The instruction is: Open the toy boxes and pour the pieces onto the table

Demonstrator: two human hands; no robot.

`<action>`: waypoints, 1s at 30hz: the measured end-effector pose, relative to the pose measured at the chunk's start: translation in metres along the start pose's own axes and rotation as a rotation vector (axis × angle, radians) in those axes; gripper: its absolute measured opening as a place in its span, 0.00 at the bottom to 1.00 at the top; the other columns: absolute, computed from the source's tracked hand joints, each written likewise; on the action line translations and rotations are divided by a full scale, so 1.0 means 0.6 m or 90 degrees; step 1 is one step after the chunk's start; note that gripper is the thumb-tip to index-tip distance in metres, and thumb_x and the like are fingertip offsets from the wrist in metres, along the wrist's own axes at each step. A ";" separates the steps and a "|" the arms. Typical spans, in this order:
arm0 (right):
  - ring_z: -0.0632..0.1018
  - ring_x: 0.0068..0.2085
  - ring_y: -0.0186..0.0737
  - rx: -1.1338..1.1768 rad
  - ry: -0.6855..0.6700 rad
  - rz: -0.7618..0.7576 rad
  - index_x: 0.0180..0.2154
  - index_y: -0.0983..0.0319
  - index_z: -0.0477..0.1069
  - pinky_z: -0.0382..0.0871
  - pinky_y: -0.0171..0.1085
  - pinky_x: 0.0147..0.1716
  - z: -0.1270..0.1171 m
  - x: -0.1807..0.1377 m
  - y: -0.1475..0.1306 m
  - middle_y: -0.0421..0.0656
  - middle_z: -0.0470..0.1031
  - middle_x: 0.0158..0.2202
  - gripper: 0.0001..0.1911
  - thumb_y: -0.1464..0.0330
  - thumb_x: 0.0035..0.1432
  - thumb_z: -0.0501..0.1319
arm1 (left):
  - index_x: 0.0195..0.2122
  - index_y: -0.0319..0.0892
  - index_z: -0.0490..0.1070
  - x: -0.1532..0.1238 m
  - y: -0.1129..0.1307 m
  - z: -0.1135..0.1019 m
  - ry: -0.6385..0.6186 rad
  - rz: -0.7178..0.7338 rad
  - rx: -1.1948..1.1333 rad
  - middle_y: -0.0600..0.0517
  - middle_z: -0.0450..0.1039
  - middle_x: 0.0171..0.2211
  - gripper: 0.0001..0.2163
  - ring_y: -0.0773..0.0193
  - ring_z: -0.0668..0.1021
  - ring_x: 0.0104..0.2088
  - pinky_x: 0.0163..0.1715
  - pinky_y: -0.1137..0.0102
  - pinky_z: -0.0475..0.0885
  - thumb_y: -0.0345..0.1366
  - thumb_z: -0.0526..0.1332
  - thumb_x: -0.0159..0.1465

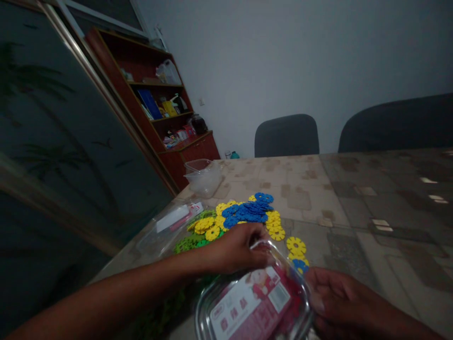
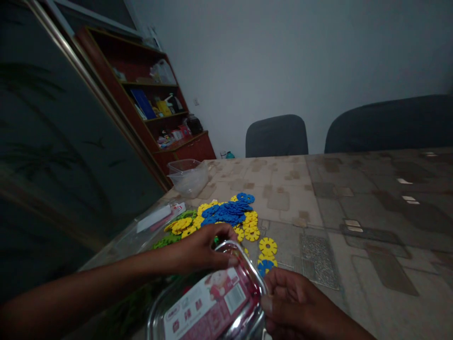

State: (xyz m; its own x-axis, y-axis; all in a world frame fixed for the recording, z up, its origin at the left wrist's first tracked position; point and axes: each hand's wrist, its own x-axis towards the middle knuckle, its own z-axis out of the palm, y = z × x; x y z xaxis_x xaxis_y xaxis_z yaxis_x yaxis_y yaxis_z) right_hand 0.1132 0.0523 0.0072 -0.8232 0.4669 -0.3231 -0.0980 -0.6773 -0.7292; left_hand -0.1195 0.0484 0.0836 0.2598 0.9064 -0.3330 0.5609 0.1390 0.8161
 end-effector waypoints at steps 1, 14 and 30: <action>0.67 0.27 0.27 0.009 -0.013 0.000 0.31 0.64 0.63 0.59 0.29 0.29 -0.003 -0.001 0.002 0.40 0.67 0.28 0.25 0.58 0.42 0.74 | 0.32 0.38 0.66 -0.008 -0.004 -0.002 0.048 0.014 -0.014 0.56 0.66 0.27 0.12 0.70 0.67 0.27 0.26 0.75 0.59 0.39 0.66 0.54; 0.65 0.28 0.30 -0.283 -0.006 -0.045 0.35 0.67 0.66 0.57 0.31 0.28 0.047 0.038 -0.072 0.41 0.65 0.29 0.27 0.48 0.50 0.65 | 0.30 0.40 0.63 -0.039 0.000 0.035 0.043 -0.085 -0.088 0.57 0.62 0.23 0.09 0.70 0.64 0.24 0.22 0.73 0.57 0.34 0.63 0.50; 0.61 0.28 0.30 -0.185 -0.065 0.014 0.32 0.66 0.64 0.54 0.32 0.29 0.051 0.045 -0.057 0.41 0.62 0.28 0.28 0.51 0.43 0.71 | 0.26 0.42 0.60 -0.017 -0.001 0.035 -0.095 -0.108 0.065 0.57 0.61 0.21 0.10 0.70 0.63 0.21 0.19 0.74 0.55 0.36 0.63 0.48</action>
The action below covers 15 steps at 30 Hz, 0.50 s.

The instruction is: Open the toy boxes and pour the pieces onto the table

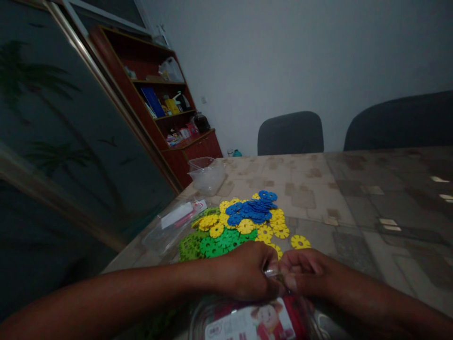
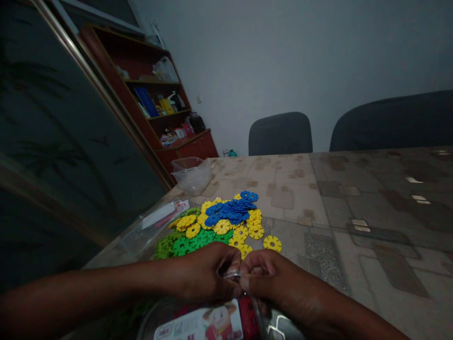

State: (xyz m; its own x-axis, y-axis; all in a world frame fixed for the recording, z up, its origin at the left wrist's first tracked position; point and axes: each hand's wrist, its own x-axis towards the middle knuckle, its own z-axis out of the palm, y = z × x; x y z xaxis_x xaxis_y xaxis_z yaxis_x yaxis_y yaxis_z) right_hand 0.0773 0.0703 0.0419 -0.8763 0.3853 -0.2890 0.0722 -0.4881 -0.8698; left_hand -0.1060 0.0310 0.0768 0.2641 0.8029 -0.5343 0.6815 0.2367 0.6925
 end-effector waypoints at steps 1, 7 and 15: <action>0.61 0.28 0.30 0.015 -0.004 -0.002 0.33 0.67 0.64 0.54 0.32 0.29 -0.002 -0.001 0.002 0.41 0.63 0.29 0.27 0.53 0.43 0.71 | 0.26 0.42 0.60 0.003 -0.002 -0.001 -0.011 0.011 -0.036 0.58 0.60 0.20 0.11 0.71 0.62 0.20 0.18 0.74 0.55 0.36 0.63 0.47; 0.62 0.27 0.29 0.027 -0.028 -0.017 0.33 0.67 0.65 0.53 0.31 0.28 -0.016 -0.007 0.006 0.41 0.63 0.28 0.23 0.56 0.48 0.70 | 0.28 0.39 0.64 -0.004 -0.002 -0.021 -0.118 0.001 -0.228 0.59 0.65 0.20 0.18 0.73 0.64 0.20 0.19 0.76 0.57 0.38 0.72 0.41; 0.63 0.28 0.30 -0.044 -0.021 -0.011 0.35 0.67 0.65 0.55 0.31 0.28 -0.030 -0.016 -0.008 0.42 0.65 0.29 0.24 0.55 0.50 0.68 | 0.27 0.40 0.62 -0.048 -0.015 -0.037 -0.049 -0.042 -0.212 0.58 0.62 0.20 0.15 0.73 0.64 0.18 0.16 0.76 0.58 0.38 0.69 0.46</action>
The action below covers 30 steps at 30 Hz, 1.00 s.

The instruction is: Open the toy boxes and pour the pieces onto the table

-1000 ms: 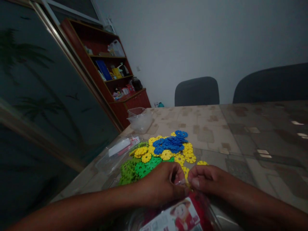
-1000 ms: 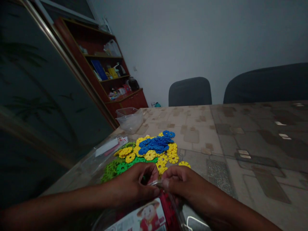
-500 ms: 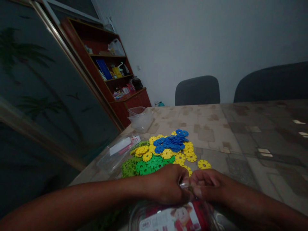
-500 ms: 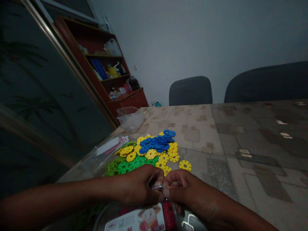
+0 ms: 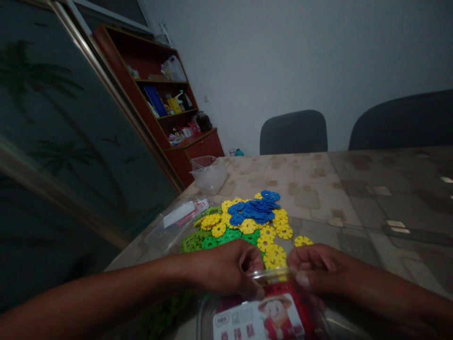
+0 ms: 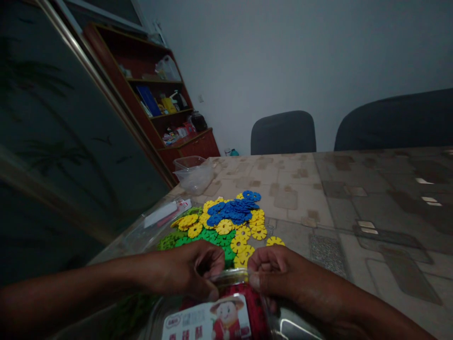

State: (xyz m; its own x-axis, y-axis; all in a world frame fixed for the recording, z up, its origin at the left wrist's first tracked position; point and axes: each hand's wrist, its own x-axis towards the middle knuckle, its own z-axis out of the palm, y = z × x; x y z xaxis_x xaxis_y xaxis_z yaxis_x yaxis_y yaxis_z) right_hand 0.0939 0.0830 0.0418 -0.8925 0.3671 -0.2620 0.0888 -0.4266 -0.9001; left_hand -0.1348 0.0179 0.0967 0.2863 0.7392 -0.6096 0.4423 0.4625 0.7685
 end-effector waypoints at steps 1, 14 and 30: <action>0.63 0.27 0.30 -0.001 -0.009 0.004 0.36 0.68 0.66 0.54 0.31 0.28 0.000 0.001 -0.002 0.42 0.64 0.28 0.23 0.55 0.51 0.68 | 0.27 0.40 0.61 0.001 -0.003 0.001 0.005 0.003 -0.003 0.58 0.62 0.20 0.15 0.73 0.64 0.18 0.16 0.76 0.58 0.38 0.68 0.45; 0.61 0.29 0.30 -0.052 0.021 -0.012 0.31 0.66 0.62 0.51 0.32 0.28 0.002 0.015 -0.011 0.40 0.62 0.28 0.24 0.55 0.48 0.69 | 0.29 0.40 0.64 0.005 0.002 -0.014 -0.053 0.032 -0.018 0.58 0.65 0.22 0.18 0.71 0.66 0.22 0.21 0.76 0.60 0.34 0.72 0.43; 0.59 0.25 0.29 -0.388 -0.024 0.057 0.31 0.65 0.64 0.50 0.31 0.21 0.054 0.057 -0.058 0.37 0.62 0.25 0.07 0.67 0.55 0.59 | 0.25 0.40 0.61 -0.009 -0.011 -0.010 -0.016 0.024 0.000 0.60 0.59 0.19 0.18 0.73 0.59 0.20 0.19 0.75 0.51 0.37 0.72 0.43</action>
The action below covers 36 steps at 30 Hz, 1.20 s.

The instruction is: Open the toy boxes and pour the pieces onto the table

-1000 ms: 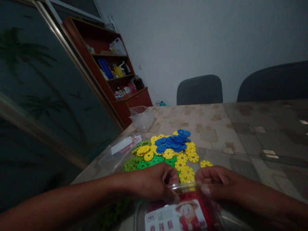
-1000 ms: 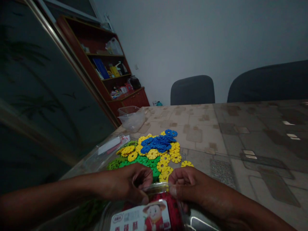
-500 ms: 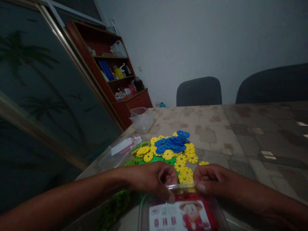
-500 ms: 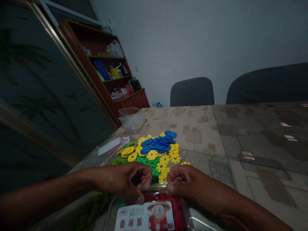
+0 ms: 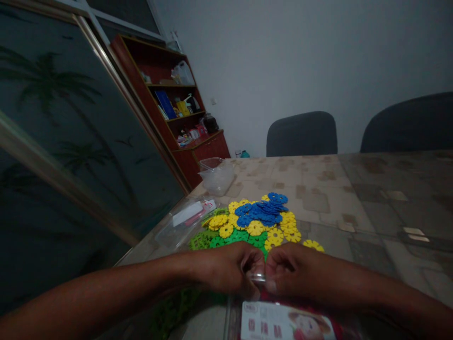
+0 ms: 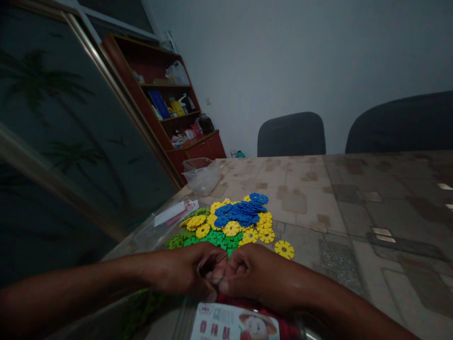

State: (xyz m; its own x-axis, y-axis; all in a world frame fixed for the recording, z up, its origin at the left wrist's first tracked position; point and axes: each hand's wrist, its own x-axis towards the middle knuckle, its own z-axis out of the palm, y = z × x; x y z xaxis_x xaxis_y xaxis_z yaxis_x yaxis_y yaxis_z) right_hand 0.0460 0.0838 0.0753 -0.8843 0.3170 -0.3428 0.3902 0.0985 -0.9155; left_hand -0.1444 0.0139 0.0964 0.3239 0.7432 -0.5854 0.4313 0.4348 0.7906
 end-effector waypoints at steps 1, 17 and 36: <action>0.59 0.24 0.28 0.005 -0.001 0.002 0.31 0.65 0.64 0.49 0.30 0.21 0.004 0.004 -0.004 0.36 0.61 0.24 0.05 0.69 0.55 0.58 | 0.25 0.39 0.62 0.000 -0.001 -0.002 -0.001 0.005 -0.022 0.60 0.59 0.19 0.19 0.74 0.60 0.20 0.19 0.75 0.52 0.37 0.73 0.43; 0.57 0.23 0.27 -0.019 0.039 0.021 0.27 0.63 0.60 0.48 0.30 0.19 0.007 0.003 -0.002 0.35 0.57 0.22 0.06 0.72 0.53 0.57 | 0.22 0.37 0.68 -0.022 -0.059 -0.004 0.051 -0.059 -0.295 0.56 0.70 0.18 0.13 0.72 0.70 0.17 0.18 0.78 0.64 0.28 0.70 0.35; 0.55 0.20 0.26 0.214 0.020 -0.002 0.24 0.63 0.61 0.43 0.30 0.19 0.026 0.033 -0.010 0.33 0.58 0.18 0.09 0.68 0.38 0.60 | 0.31 0.35 0.71 -0.043 -0.066 0.001 0.019 0.010 -0.398 0.53 0.72 0.25 0.16 0.72 0.72 0.22 0.24 0.77 0.67 0.30 0.73 0.42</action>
State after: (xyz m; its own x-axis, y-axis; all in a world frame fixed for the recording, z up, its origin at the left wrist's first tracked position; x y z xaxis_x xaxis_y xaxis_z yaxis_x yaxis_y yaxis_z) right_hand 0.0222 0.0745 0.0708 -0.8748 0.3468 -0.3382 0.2768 -0.2152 -0.9365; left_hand -0.1693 -0.0226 0.0803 0.2982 0.7617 -0.5752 -0.1500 0.6326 0.7598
